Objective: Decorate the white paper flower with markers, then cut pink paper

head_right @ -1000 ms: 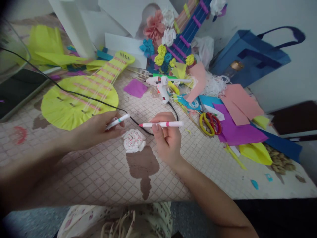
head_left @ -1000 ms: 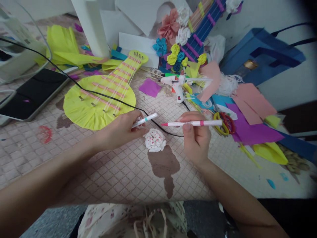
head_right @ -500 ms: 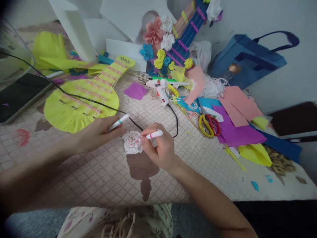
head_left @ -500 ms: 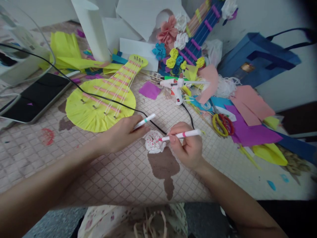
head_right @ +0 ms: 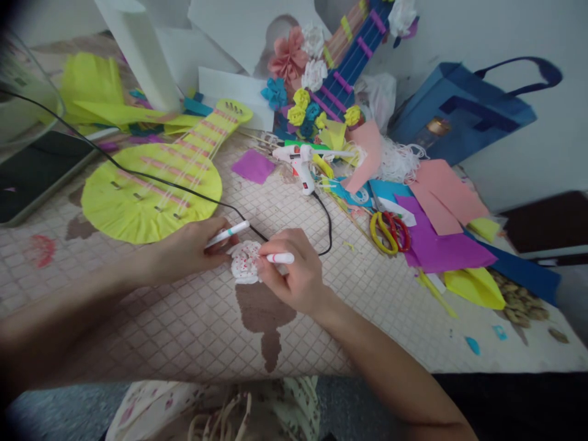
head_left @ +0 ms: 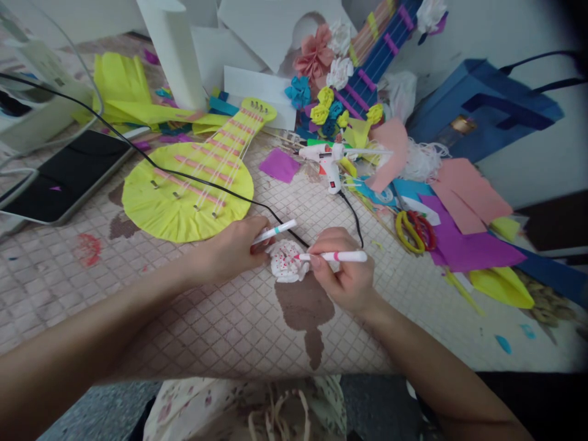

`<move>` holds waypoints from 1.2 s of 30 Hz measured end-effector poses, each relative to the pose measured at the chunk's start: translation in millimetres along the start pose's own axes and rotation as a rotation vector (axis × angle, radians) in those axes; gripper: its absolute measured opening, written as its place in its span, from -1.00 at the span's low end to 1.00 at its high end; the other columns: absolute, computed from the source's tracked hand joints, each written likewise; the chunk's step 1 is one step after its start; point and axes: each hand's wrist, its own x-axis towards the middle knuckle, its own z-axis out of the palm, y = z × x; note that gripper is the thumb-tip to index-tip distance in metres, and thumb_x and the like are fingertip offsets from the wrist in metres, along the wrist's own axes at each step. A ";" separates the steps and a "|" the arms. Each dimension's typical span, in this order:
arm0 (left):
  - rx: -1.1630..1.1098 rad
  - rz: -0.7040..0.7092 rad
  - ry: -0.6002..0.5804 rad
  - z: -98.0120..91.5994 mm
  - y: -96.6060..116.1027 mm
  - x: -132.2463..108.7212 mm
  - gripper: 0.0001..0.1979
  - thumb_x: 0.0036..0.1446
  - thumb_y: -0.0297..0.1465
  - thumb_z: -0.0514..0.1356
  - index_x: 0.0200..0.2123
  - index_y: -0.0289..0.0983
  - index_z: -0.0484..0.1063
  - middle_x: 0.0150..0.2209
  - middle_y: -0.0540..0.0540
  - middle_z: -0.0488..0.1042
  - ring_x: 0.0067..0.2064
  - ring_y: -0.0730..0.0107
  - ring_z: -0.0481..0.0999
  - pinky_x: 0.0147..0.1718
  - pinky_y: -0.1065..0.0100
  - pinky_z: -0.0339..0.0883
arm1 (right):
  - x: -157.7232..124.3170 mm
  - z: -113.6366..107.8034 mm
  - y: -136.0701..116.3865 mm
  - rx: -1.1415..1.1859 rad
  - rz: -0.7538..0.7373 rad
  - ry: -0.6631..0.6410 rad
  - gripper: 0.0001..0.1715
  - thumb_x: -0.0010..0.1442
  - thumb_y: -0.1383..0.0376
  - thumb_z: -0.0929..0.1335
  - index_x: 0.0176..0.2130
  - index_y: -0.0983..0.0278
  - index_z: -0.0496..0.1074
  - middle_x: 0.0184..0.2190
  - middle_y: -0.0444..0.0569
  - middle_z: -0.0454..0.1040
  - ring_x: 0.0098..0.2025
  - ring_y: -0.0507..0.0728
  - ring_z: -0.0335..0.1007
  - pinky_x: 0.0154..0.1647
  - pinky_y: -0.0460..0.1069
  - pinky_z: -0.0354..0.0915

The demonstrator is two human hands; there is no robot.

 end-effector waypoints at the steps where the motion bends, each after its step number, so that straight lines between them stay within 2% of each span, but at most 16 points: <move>1: 0.000 -0.001 -0.005 -0.2 0.5 0.0 -0.89 -0.04 -0.47 0.15 -0.38 -0.26 0.27 -0.48 0.06 0.29 -0.48 0.46 0.29 -0.45 0.38 0.13 | 0.0 -1.2 0.2 0.010 0.002 0.030 -0.87 0.18 0.41 0.30 -0.24 0.19 0.36 -0.43 -0.09 0.46 -0.34 0.12 0.39 -0.29 0.09 0.37; 6: 0.000 0.006 0.003 -4.6 1.3 -1.5 -0.86 -0.01 -0.40 0.18 -0.35 -0.26 0.28 -0.47 0.05 0.31 -0.48 0.45 0.30 -0.45 0.38 0.14 | -0.2 -4.4 1.1 0.060 0.081 0.143 -0.88 0.21 0.38 0.28 -0.24 0.18 0.38 -0.42 -0.08 0.44 -0.30 0.15 0.41 -0.28 0.11 0.36; 11: 0.004 0.030 0.072 -10.8 0.7 -4.1 -0.83 0.15 -0.27 0.08 -0.40 -0.23 0.21 -0.50 0.06 0.28 -0.49 0.45 0.27 -0.47 0.37 0.11 | -0.7 -2.1 0.2 0.110 0.170 0.178 -0.88 0.23 0.38 0.28 -0.25 0.21 0.40 -0.38 -0.07 0.43 -0.28 0.13 0.40 -0.26 0.09 0.35; 16: -0.025 0.025 0.073 -11.1 1.6 -4.8 -0.80 0.20 -0.26 0.00 -0.42 -0.22 0.16 -0.52 0.07 0.24 -0.48 0.45 0.26 -0.47 0.37 0.12 | -1.8 0.0 0.0 0.141 0.180 0.133 -0.87 0.24 0.39 0.28 -0.23 0.20 0.40 -0.35 -0.07 0.43 -0.27 0.12 0.38 -0.27 0.07 0.35; 20: 0.017 0.018 0.071 -7.3 0.0 -3.3 -0.89 0.04 -0.38 0.14 -0.39 -0.24 0.21 -0.48 0.06 0.30 -0.47 0.45 0.29 -0.45 0.38 0.14 | -2.4 1.6 1.2 0.145 0.156 0.060 -0.85 0.22 0.41 0.28 -0.20 0.21 0.38 -0.34 -0.06 0.43 -0.27 0.11 0.38 -0.27 0.06 0.34; 24: 0.001 -0.010 0.030 -5.0 -1.3 -1.3 -0.84 -0.06 -0.46 0.16 -0.34 -0.25 0.26 -0.44 0.04 0.34 -0.45 0.43 0.34 -0.45 0.39 0.17 | -1.7 3.3 2.1 0.139 0.147 0.008 -0.85 0.23 0.40 0.28 -0.19 0.20 0.37 -0.33 -0.06 0.43 -0.28 0.11 0.38 -0.27 0.07 0.35; 36: 0.007 0.022 0.011 1.4 -1.1 -0.8 -0.87 -0.03 -0.45 0.15 -0.42 -0.23 0.20 -0.50 0.07 0.28 -0.49 0.45 0.30 -0.48 0.39 0.12 | -1.0 7.3 3.4 0.110 0.157 -0.064 -0.87 0.24 0.37 0.29 -0.19 0.22 0.38 -0.32 -0.04 0.42 -0.25 0.13 0.35 -0.22 0.10 0.33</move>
